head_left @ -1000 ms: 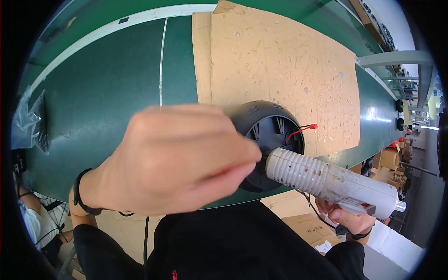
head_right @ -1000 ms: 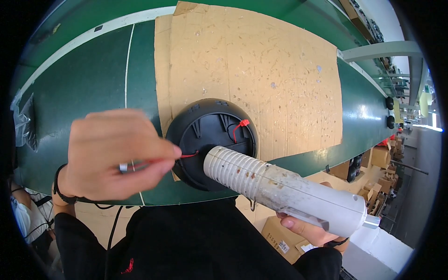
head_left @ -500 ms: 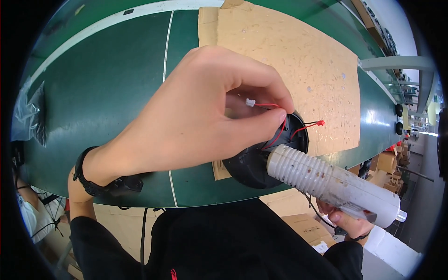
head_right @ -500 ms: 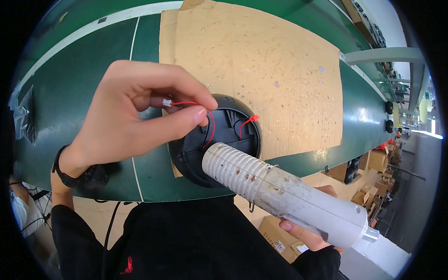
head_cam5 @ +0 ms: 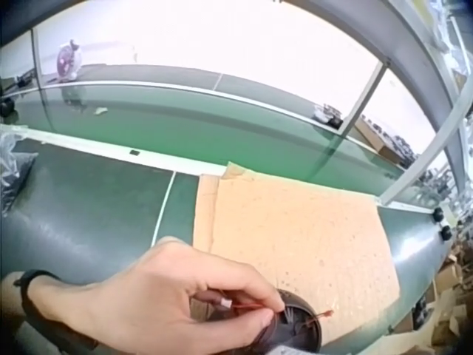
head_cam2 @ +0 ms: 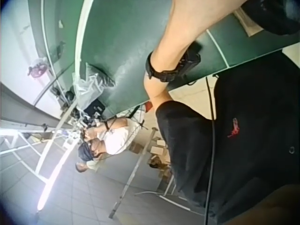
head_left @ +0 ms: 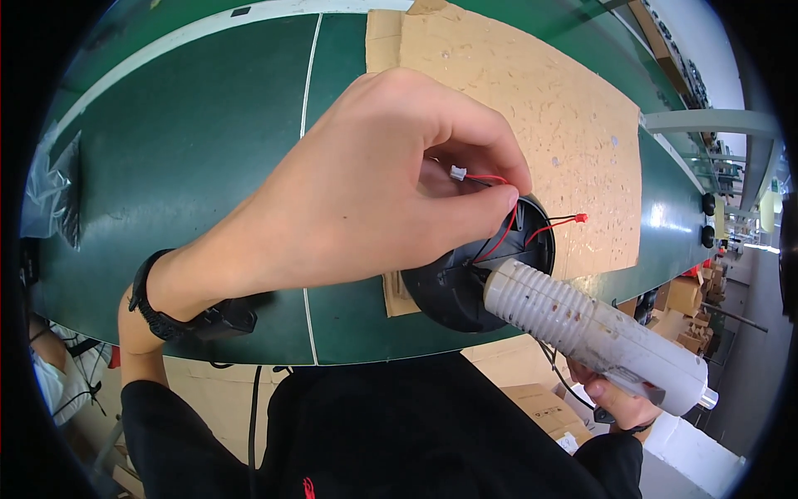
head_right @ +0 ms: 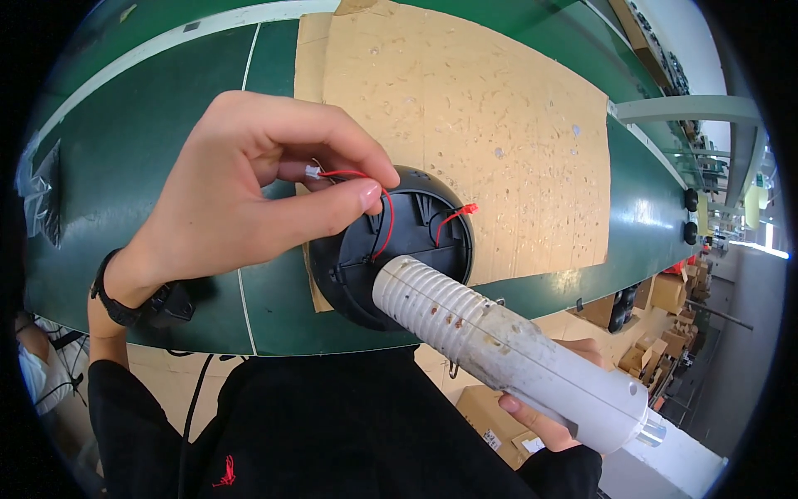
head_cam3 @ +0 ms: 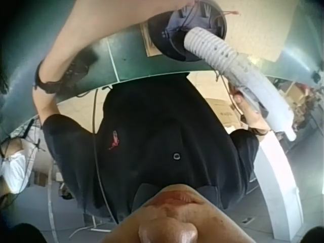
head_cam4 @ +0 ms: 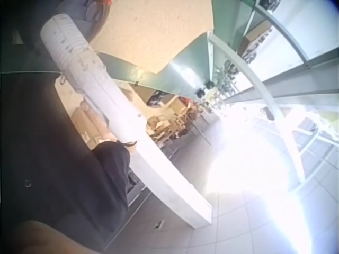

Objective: Apply hot glue to secure wires inside plastic housings and organize finished parts on an assembly line.

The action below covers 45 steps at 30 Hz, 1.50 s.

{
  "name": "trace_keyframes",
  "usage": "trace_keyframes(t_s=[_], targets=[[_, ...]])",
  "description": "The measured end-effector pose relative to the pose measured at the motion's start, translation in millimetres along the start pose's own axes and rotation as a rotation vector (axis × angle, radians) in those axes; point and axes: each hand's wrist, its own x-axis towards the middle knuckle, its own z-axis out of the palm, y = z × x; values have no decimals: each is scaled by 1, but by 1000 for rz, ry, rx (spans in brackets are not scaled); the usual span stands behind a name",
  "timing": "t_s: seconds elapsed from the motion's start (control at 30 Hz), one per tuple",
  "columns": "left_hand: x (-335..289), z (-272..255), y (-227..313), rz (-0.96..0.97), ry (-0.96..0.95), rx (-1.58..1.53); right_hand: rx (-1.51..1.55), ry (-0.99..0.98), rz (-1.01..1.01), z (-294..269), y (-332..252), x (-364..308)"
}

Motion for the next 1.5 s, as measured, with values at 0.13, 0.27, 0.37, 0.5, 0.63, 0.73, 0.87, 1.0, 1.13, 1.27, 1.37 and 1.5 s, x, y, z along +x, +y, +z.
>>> trace_keyframes(t_s=[0.13, 0.27, 0.37, 0.5, 0.63, 0.73, 0.87, 1.0, 1.13, 1.27, 1.37, 1.5], targets=[[-3, -3, 3, 21, 0, 33, -7, 36, 72, 2, 1, -5], [-7, -13, 14, 26, -72, 128, 159, 98, 145, 4, 3, -5], [-11, -23, 28, -18, -218, 226, 25, 8, -21, 1, 4, 0], [-19, -35, 37, 2, -412, 336, 84, 52, -111, 3, 23, -4], [-21, -36, 37, 6, -614, 406, 704, -68, 239, 8, 17, -5], [-20, -35, 34, 0, -638, 373, 793, -181, 193, 7, 9, 3], [-20, -37, 35, 36, -606, 391, 676, -336, 83, -1, 39, 4], [-18, -36, 35, 52, -572, 378, 685, -312, 29, 3, 29, 0], [-19, -40, 33, 90, -538, 366, 871, -92, -234, 27, 103, -7], [-17, -37, 30, 97, -517, 369, 784, -112, 179, 13, 14, -5], [-20, -39, 30, 107, -495, 374, 980, 98, 11, 29, 16, -6], [-18, -40, 28, 106, -475, 352, 1027, -16, 184, 18, 2, -8]])
